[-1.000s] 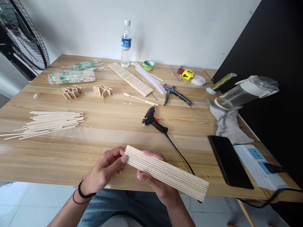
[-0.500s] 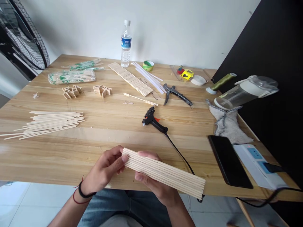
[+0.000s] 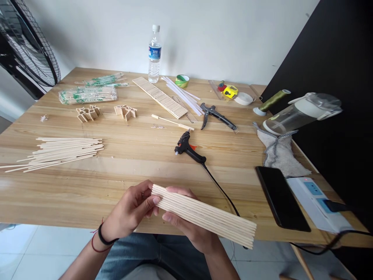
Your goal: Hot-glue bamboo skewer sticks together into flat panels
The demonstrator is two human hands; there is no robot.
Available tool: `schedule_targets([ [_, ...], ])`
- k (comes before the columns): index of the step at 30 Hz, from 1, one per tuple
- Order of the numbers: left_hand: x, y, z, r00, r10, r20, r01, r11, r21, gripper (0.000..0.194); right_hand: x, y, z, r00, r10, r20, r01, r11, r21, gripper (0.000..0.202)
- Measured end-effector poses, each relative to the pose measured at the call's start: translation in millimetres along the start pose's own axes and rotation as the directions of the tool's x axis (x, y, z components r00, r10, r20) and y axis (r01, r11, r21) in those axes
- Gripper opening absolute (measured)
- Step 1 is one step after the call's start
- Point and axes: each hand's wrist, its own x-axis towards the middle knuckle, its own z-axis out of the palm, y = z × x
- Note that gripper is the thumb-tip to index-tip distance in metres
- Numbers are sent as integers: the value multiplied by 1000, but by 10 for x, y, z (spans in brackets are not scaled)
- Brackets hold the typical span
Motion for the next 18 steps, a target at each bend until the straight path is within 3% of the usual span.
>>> schedule_targets([
  [3,-6,4,7,1000,-6,1,6,997,-76,32,-9,-19,16,999,34,24,-35,998,46,46],
  [8,-4,-8,-9,997,-66,-31,64,996,-62,36,-24,7,11,998,53,40,-56,996,69,48],
  [13,1,-5,-1,998,-65,-19,64,998,-27,41,-17,52,-43,995,-71,68,72,997,-25,42],
  [18,-1,-11,20,999,-36,16,36,999,-22,38,-11,-11,-18,1000,8,6,-9,996,93,44],
])
